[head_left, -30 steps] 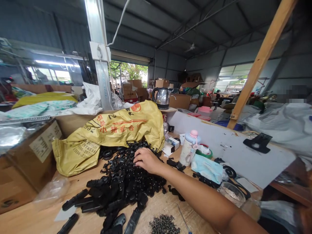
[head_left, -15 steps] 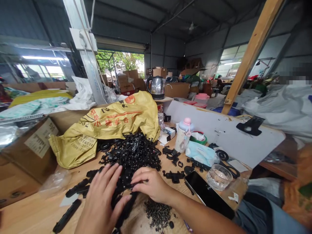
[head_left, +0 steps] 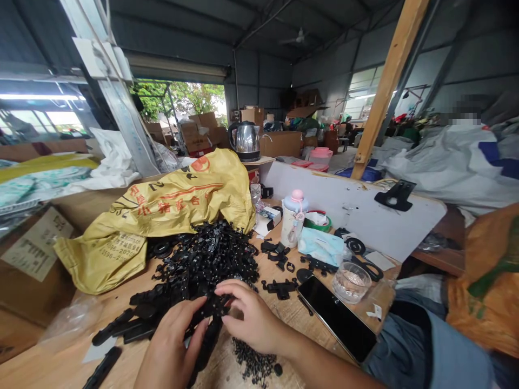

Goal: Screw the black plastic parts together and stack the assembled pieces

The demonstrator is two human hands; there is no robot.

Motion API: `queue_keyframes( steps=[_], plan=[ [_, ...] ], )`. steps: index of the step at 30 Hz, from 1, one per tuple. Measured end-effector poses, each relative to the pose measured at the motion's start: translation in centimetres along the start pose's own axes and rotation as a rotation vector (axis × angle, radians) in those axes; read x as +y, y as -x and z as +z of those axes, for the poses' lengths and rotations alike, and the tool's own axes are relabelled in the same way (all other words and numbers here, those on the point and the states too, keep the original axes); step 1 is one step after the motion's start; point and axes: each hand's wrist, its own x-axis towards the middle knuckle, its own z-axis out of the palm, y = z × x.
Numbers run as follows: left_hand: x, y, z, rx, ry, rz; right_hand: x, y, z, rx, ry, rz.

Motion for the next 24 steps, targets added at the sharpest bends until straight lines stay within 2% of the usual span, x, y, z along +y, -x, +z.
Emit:
queue_keyframes(
  steps=[3, 6, 8, 10, 12, 14, 16, 18, 21, 24],
  plan=[
    [-0.4, 0.1, -0.1, 0.007, -0.003, -0.093, 0.0, -0.2, -0.7, 0.053, -0.058, 0.027],
    [-0.5, 0.0, 0.2, -0.025, 0.037, -0.110, -0.7, -0.4, -1.3, 0.106, 0.002, -0.021],
    [-0.3, 0.0, 0.5, -0.081, 0.103, -0.109, -1.3, -0.6, -1.6, -0.003, 0.065, -0.053],
    [0.0, 0.1, 0.8, -0.137, 0.201, -0.165, -1.7, -1.0, -2.0, -0.134, 0.091, -0.007],
    [0.2, 0.2, 0.8, -0.154, 0.351, -0.298, -1.8, -1.6, -2.4, -0.188, 0.064, 0.072],
    [0.3, 0.4, 0.5, -0.120, 0.555, -0.482, -1.7, -2.2, -2.8, -0.183, -0.002, 0.130],
    [0.3, 0.5, 0.0, -0.087, 0.739, -0.693, -1.5, -2.7, -3.2, -0.197, -0.058, 0.148],
    [0.1, 0.8, -0.6, -0.118, 0.851, -0.849, -1.5, -3.1, -3.5, -0.233, -0.083, 0.158],
    [-0.2, 1.2, -1.0, -0.198, 0.930, -0.905, -1.6, -3.4, -3.6, -0.267, -0.076, 0.155],
    [-0.4, 1.5, -1.0, -0.142, 0.984, -0.976, -1.6, -3.5, -3.5, -0.266, -0.067, 0.158]
  ],
)
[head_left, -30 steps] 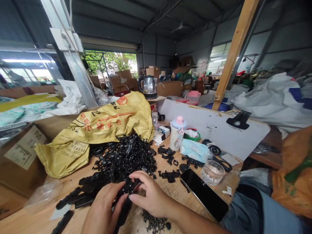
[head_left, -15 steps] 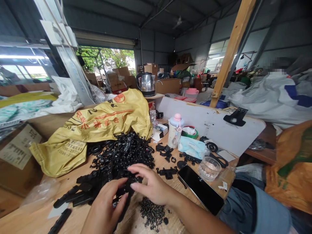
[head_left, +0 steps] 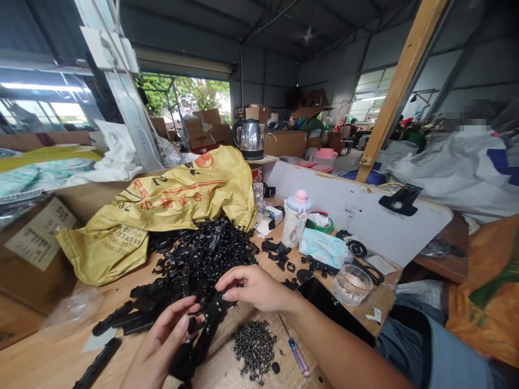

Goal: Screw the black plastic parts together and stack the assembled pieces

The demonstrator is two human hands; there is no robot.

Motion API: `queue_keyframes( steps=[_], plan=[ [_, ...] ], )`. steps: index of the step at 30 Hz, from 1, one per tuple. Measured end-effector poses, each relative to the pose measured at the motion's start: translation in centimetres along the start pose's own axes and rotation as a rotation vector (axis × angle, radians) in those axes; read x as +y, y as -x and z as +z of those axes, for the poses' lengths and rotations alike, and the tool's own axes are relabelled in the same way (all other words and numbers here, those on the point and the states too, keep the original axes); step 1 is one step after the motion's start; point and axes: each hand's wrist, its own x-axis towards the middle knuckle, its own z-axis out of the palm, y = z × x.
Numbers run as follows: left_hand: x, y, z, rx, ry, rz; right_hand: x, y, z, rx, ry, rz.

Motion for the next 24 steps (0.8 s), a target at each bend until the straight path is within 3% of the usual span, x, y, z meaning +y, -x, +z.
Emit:
queue_keyframes(
  steps=[3, 8, 10, 14, 20, 22, 24],
  plan=[
    [-0.5, -0.1, 0.4, 0.022, 0.191, -0.127, 0.1, -0.2, 0.0, -0.047, -0.010, -0.005],
    [-2.4, 0.6, 2.6, -0.273, 0.626, -0.576, 0.1, -0.5, -0.4, -0.324, -0.079, 0.000],
    [-3.1, 1.1, 3.6, -0.314, 0.784, -0.655, 0.0, -0.5, -0.5, -0.423, -0.085, 0.016],
    [-4.0, 1.8, 4.9, -0.374, 0.955, -0.680, -0.3, -0.4, -0.4, -0.516, -0.100, 0.008],
    [-4.6, 2.3, 5.8, -0.549, 0.995, -0.564, -0.9, -0.5, -0.1, -0.595, -0.063, -0.039],
    [-4.6, 2.5, 6.0, -0.569, 0.979, -0.539, -1.2, -0.6, -0.1, -0.624, -0.043, -0.079],
    [-4.7, 2.6, 6.1, -0.538, 0.986, -0.512, -1.5, -0.5, -0.1, -0.574, 0.044, -0.141]
  ],
)
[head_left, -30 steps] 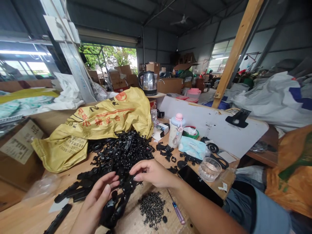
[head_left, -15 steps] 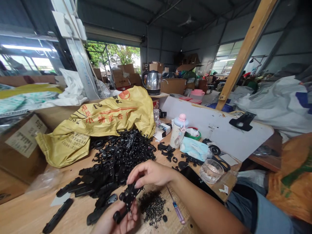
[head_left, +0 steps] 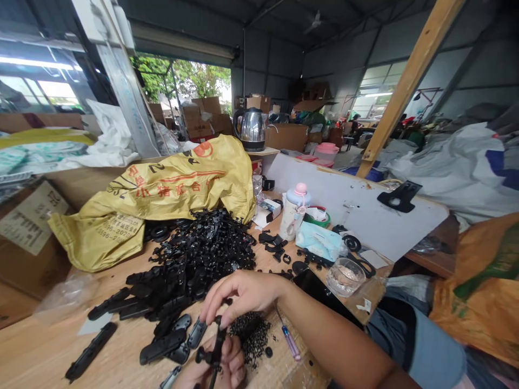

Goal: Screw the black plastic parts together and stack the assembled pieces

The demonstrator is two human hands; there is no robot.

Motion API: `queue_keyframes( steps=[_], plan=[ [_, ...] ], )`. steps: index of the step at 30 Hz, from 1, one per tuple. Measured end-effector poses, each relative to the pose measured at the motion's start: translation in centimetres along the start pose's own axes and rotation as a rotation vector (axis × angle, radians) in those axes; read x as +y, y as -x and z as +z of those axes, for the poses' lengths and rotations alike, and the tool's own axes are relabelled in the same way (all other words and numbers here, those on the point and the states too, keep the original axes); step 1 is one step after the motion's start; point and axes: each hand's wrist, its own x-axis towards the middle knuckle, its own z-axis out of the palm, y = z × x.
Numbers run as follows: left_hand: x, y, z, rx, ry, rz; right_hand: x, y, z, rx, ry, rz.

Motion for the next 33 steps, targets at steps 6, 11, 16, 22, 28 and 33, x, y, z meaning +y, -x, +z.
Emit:
queue_keyframes(
  steps=[6, 11, 16, 22, 28, 33],
  plan=[
    [-0.9, -0.9, -1.8, 0.325, 0.023, 0.199, -0.3, 1.3, 2.3, 0.604, 0.343, 0.310],
    [-1.9, -2.0, -2.4, 0.433, -0.364, 0.358, 0.3, 1.8, 4.7, 0.450, 0.454, 0.505],
    [-1.8, -1.4, -2.1, 0.432, -0.785, 0.382, 0.6, 1.5, 5.3, 0.300, 0.705, 0.698],
    [-2.0, -0.8, -2.0, 0.365, -0.910, 0.391, 1.9, 1.4, 5.5, 0.259, 0.754, 0.783],
    [-1.0, 0.6, -2.1, 0.383, -1.181, 0.385, 4.6, 2.5, 3.9, 0.396, 0.303, 0.772],
    [1.6, 4.8, -4.2, 0.769, -1.797, 0.434, 5.8, 4.3, 2.5, 0.448, -0.015, 0.861]
  ],
)
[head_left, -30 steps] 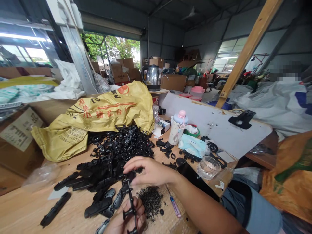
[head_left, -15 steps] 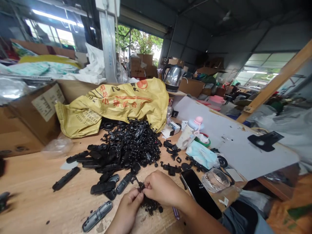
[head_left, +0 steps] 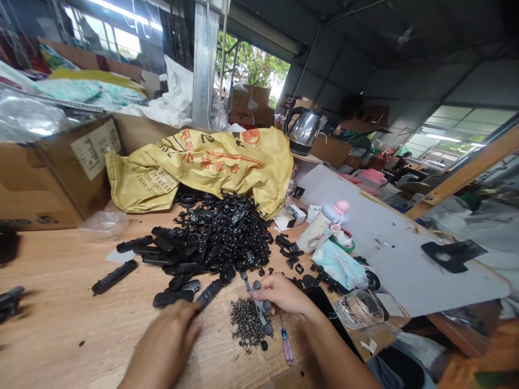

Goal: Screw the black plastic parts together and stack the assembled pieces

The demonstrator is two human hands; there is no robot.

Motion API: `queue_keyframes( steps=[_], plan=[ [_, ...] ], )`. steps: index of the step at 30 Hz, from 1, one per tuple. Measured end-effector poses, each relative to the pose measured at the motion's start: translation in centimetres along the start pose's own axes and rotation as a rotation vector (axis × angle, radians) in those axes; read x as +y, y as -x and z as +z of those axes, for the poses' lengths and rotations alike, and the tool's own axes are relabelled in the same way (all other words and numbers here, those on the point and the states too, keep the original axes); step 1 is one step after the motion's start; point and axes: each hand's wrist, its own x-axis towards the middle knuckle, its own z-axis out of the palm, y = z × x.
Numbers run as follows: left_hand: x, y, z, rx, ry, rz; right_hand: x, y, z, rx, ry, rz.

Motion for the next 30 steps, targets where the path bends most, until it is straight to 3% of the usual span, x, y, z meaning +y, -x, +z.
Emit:
queue_keyframes(
  steps=[2, 4, 8, 11, 16, 20, 23, 27, 30],
  plan=[
    [-1.8, 0.7, -1.0, 0.062, -0.175, -0.037, 0.6, 0.0, -0.4, -0.001, -0.057, 0.004],
    [-3.2, 1.3, -1.3, 0.045, -0.251, -0.067, 1.0, 0.0, -0.6, -0.002, -0.101, 0.006],
    [-4.2, 1.8, -0.5, 0.015, -0.108, -0.129, 1.0, 0.2, -0.5, -0.012, -0.140, 0.007],
    [-3.3, 1.6, 0.5, 0.002, 0.332, -0.208, 0.3, 0.9, 0.1, -0.015, -0.202, -0.004],
    [0.5, 1.1, 2.0, -0.148, 1.328, -0.582, -0.7, 1.9, 2.0, -0.059, -0.414, -0.048],
    [2.3, 0.8, 2.5, -0.175, 1.645, -0.644, -0.9, 1.8, 3.0, -0.072, -0.516, -0.070],
    [2.2, 0.6, 2.8, -0.229, 1.539, -0.588, -1.0, 1.7, 3.2, -0.061, -0.598, -0.103],
    [1.3, 0.4, 3.5, -0.224, 1.078, -0.356, -1.2, 1.7, 3.2, -0.090, -0.696, -0.139],
    [1.4, 0.3, 3.4, -0.199, 0.964, -0.331, -1.2, 1.8, 3.6, -0.173, -0.777, -0.097]
  ],
)
